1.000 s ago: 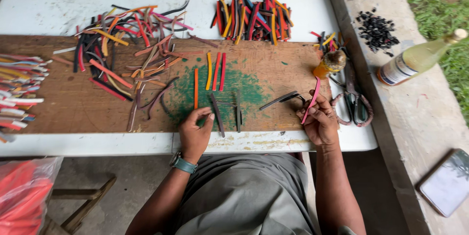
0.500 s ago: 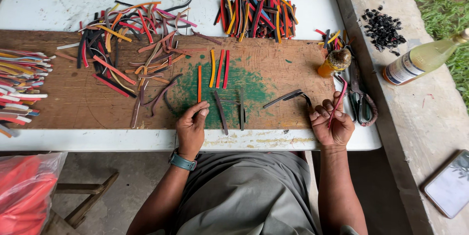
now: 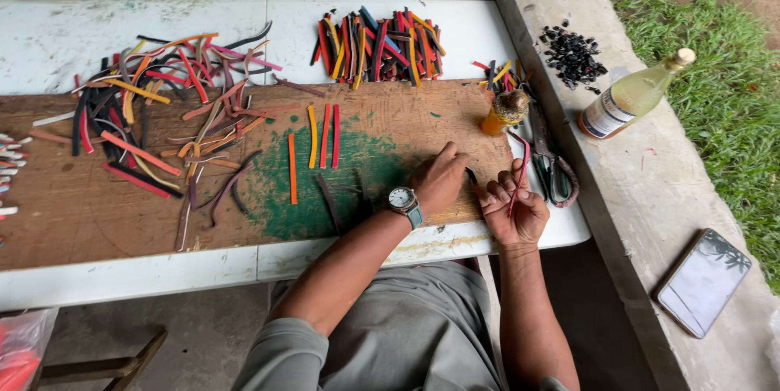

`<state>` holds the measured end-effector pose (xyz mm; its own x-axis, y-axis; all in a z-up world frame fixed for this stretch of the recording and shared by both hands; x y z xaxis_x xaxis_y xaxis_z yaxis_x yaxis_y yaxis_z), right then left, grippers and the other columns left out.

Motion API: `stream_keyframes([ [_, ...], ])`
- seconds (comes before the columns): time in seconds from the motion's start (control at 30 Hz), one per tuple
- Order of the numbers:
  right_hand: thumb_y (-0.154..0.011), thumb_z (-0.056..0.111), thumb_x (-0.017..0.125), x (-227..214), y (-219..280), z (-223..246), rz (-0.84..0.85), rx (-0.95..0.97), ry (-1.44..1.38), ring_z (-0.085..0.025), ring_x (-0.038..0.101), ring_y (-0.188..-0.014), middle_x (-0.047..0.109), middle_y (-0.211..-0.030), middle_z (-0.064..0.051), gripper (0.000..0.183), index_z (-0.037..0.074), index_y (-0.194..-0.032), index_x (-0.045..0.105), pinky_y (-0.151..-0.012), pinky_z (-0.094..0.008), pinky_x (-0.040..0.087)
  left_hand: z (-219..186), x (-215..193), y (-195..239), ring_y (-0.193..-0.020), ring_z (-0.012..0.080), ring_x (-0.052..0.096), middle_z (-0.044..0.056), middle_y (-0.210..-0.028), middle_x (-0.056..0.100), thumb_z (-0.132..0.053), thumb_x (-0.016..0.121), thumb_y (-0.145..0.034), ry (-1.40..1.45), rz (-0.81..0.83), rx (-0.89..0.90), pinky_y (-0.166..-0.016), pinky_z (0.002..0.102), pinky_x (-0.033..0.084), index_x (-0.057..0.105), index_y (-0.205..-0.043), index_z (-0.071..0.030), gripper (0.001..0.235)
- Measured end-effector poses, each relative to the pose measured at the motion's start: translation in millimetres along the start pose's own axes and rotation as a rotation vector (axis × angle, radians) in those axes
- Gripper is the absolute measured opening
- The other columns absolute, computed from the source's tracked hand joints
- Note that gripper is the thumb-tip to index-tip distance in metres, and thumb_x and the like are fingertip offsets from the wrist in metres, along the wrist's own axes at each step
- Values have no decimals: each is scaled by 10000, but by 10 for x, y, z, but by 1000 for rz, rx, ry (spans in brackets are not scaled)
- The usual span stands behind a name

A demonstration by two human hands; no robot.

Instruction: The person repeatedly picks up thin colored strips from a pile, applies a yellow substance from a small jar to each strip, and places them in a neat row on a wooden board. The person then gathers several coated strips and begins to twist them together.

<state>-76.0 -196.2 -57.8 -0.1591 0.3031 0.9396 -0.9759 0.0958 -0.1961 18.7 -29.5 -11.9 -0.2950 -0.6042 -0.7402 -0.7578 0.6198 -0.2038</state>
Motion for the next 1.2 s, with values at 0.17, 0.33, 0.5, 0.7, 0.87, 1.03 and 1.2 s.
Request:
stream_keyframes([
  [0.17,-884,54,651,-33,-1,41,28,-2,-43,-173,580,-839,621,-942,-47,463,73,-1346,626,-927,-399,494,366,211,-157,-813,296,720,134,-911,728,-100,609,-969,73,-87,-95,-739,442,571,674,-952,-67,76],
  [0.33,-877,53,651,24,-191,-35,-81,-68,53,-177,638,-854,649,-938,-41,410,89,-1285,628,-1066,-526,494,694,187,-138,-763,252,746,97,-827,745,-132,566,-990,539,-201,-198,-674,383,578,584,-1112,-38,155],
  [0.5,-897,-17,602,67,-486,-301,-197,-33,297,-211,702,-860,671,-916,-63,365,96,-1245,610,-1016,-599,531,621,142,-81,-797,264,712,160,-902,731,-148,644,-1001,343,-299,-134,-679,377,562,593,-1143,-7,206],
  [0.7,-923,-39,514,47,-583,-440,-395,34,440,-228,717,-838,692,-945,-93,317,31,-1221,593,-919,-460,597,453,-486,200,-839,270,774,147,-977,763,-43,690,-884,409,-399,6,-655,385,597,674,-1064,-44,180],
  [0.87,-960,-88,557,124,-528,-349,-204,16,794,-216,655,-812,663,-936,-115,268,75,-1169,596,-747,-374,510,307,-824,600,-809,340,702,162,-955,686,26,660,-837,133,-322,50,-678,441,558,630,-1050,12,215],
  [1.03,-890,-30,596,487,-395,-470,146,101,1413,-189,648,-954,681,-1016,-87,161,-25,-910,755,-870,-312,521,134,-794,964,-892,350,679,155,-1044,669,1,665,-865,88,-347,170,-730,442,564,664,-1074,-23,211],
  [1.2,-815,160,843,802,-220,-677,134,317,1761,-196,643,-850,668,-922,-90,217,-27,-904,783,-767,-332,515,131,-757,1169,-911,347,688,147,-1043,665,-21,658,-878,109,-365,197,-744,427,572,648,-1112,-41,234],
])
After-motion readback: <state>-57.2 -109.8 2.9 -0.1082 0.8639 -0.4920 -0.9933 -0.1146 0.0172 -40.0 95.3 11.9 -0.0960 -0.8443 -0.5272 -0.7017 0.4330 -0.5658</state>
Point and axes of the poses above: each hand's wrist, its own y-axis away from the middle knuckle, its own x-axis out of the palm, z = x × y, the point moved 1 cm from there along -y, towards the middle knuckle
